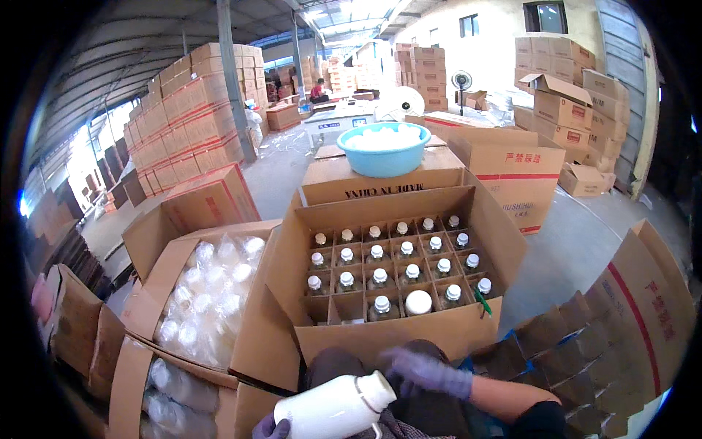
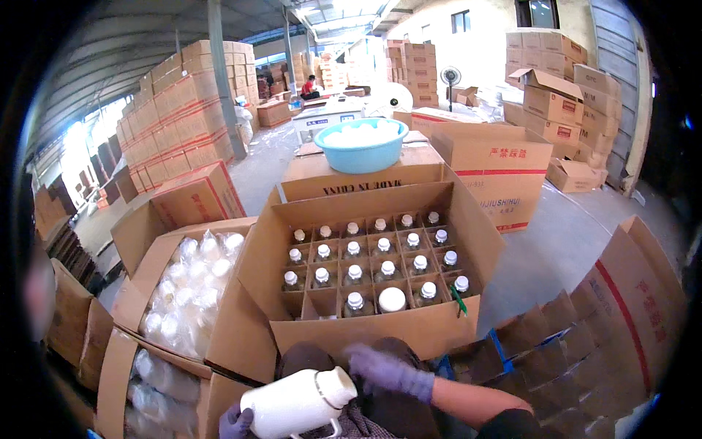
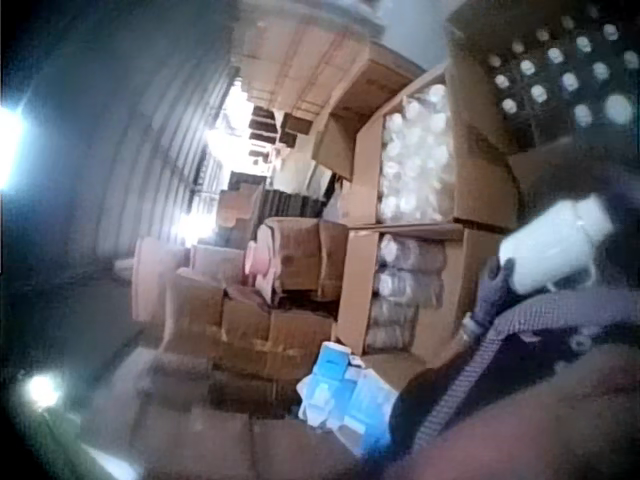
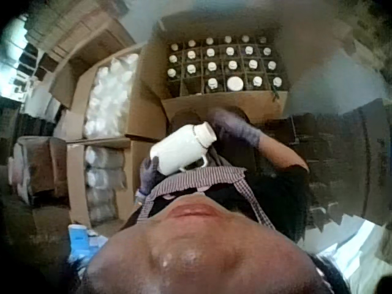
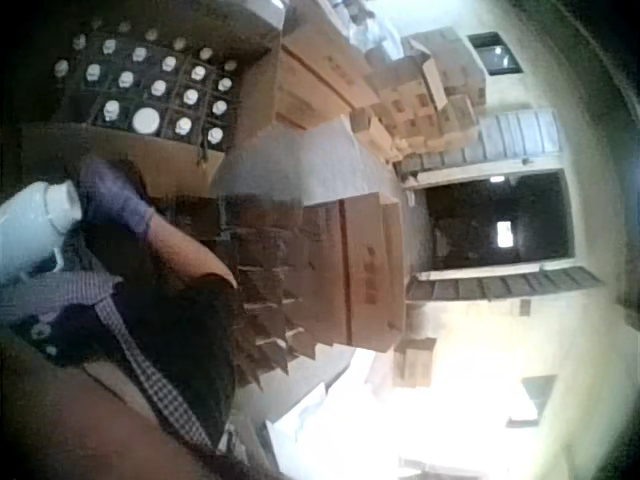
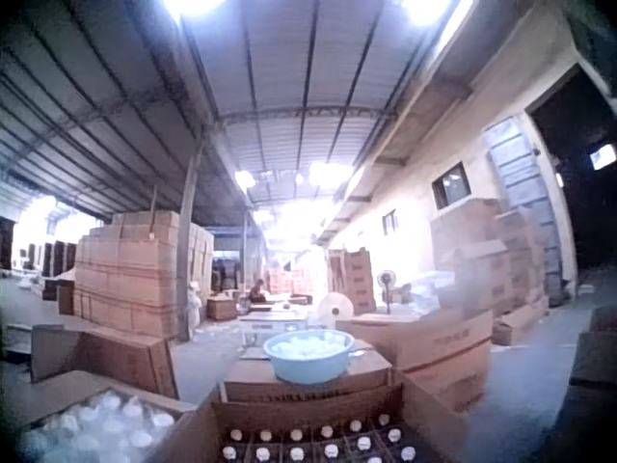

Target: The person assembles white electric kettles by inserting a black circular base into the kettle body, screwing on the lid, and wrapping each unit in a plastic bag. The person places the wrapped kettles into a cardboard box.

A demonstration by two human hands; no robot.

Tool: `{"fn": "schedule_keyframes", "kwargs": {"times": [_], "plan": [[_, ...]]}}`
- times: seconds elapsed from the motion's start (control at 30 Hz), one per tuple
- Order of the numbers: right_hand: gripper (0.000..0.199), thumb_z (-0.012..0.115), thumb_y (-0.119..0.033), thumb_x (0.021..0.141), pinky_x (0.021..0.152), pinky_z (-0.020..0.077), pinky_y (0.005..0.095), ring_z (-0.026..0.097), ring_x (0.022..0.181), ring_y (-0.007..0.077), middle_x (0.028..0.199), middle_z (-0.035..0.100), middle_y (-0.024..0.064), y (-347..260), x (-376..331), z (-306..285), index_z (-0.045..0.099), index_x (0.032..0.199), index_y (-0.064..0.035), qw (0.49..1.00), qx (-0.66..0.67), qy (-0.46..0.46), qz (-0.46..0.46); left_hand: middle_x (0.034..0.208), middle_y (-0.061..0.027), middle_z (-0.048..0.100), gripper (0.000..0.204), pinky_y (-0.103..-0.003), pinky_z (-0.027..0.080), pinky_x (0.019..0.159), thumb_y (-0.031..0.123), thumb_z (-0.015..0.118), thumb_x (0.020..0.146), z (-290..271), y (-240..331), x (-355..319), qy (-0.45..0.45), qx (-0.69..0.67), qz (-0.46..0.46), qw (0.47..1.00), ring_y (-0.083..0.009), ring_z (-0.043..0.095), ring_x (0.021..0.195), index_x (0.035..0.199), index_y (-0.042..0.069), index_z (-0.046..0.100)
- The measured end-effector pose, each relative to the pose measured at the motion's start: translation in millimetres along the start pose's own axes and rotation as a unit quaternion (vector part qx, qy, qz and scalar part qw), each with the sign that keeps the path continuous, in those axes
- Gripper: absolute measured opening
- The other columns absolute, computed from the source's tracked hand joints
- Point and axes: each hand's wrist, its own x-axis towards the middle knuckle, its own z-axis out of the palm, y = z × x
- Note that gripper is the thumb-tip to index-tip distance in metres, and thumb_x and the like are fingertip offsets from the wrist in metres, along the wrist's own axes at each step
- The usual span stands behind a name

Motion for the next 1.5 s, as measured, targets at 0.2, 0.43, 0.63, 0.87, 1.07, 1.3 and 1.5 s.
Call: {"fn": "schedule_keyframes", "kwargs": {"times": [0.2,0.43,0.63,0.87,1.07,1.3,1.5], "plan": [[0.049,0.039,-0.046,0.108,0.079,0.0556,0.0341,0.061,0.092,0.0149,0.109,0.065,0.0041,60.4,-43.6,37.7,0.06,0.124,-0.0055,0.953,0.279,0.105,0.044,0.112,-0.0212,0.062,0.056,-0.044,0.046,0.092,0.041,0.058,0.093,29.1,98.2,69.7,0.098,-0.006,0.135,0.986,-0.0338,0.056,0.107,0.126,-0.004,0.058],[0.054,0.068,-0.028,0.09,0.111,0.0381,0.0491,0.043,0.134,0.0321,0.139,0.047,0.0141,-18.5,-80.5,20.7,0.055,0.136,-0.0025,0.778,-0.297,0.321,-0.451,0.115,-0.0173,0.064,0.065,-0.04,0.05,0.091,0.051,0.028,0.109,41.7,124.3,150.1,0.138,-0.296,-0.015,0.945,-0.026,0.063,0.102,0.124,-0.006,0.057],[0.089,0.072,-0.044,0.091,0.119,0.0303,0.0437,0.044,0.137,0.0304,0.144,0.049,0.0162,51.6,-41.6,15.7,0.029,0.156,-0.0005,0.913,0.263,0.25,-0.185,0.114,-0.016,0.065,0.053,-0.043,0.051,0.091,0.042,0.038,0.11,54.4,136.5,137.5,0.18,-0.149,0.139,0.962,-0.0278,0.064,0.101,0.128,-0.005,0.056],[0.049,0.08,-0.028,0.084,0.099,0.0501,0.0469,0.058,0.119,0.0379,0.128,0.059,0.0158,11.1,-106.7,-21.7,0.061,0.128,-0.0195,0.789,-0.307,0.377,-0.375,0.113,-0.021,0.067,0.045,-0.041,0.054,0.088,0.031,0.036,0.109,73.6,125.5,237.8,0.058,0.016,0.244,0.968,-0.0342,0.068,0.1,0.124,-0.006,0.057],[0.035,0.086,-0.022,0.071,0.098,0.0507,0.0476,0.057,0.116,0.0354,0.131,0.055,0.0104,36.9,-134.6,-58.3,0.074,0.103,-0.032,0.653,-0.541,0.389,-0.359,0.111,-0.0199,0.07,0.035,-0.042,0.057,0.09,0.024,0.065,0.098,136.7,82.4,395.2,-0.047,-0.041,0.286,0.956,-0.0317,0.071,0.098,0.124,0.001,0.063],[0.059,0.084,-0.029,0.082,0.107,0.0422,0.0498,0.049,0.129,0.0382,0.139,0.046,0.021,96.2,-154.1,-91.0,0.052,0.129,-0.0134,0.748,-0.256,0.566,-0.232,0.115,-0.0183,0.068,0.047,-0.047,0.053,0.087,0.044,0.069,0.09,213.7,36.0,503.5,0.008,0.196,0.208,0.958,-0.0355,0.067,0.103,0.121,0.008,0.068],[0.058,0.081,-0.039,0.084,0.109,0.0415,0.0487,0.049,0.13,0.0359,0.139,0.047,0.0208,119.8,-150.8,-87.1,0.053,0.126,-0.0103,0.764,-0.151,0.594,-0.204,0.124,-0.0222,0.059,0.068,-0.05,0.049,0.094,0.053,0.076,0.081,232.6,43.3,415.1,-0.023,0.292,0.205,0.934,-0.0401,0.058,0.115,0.124,0.004,0.058]]}}
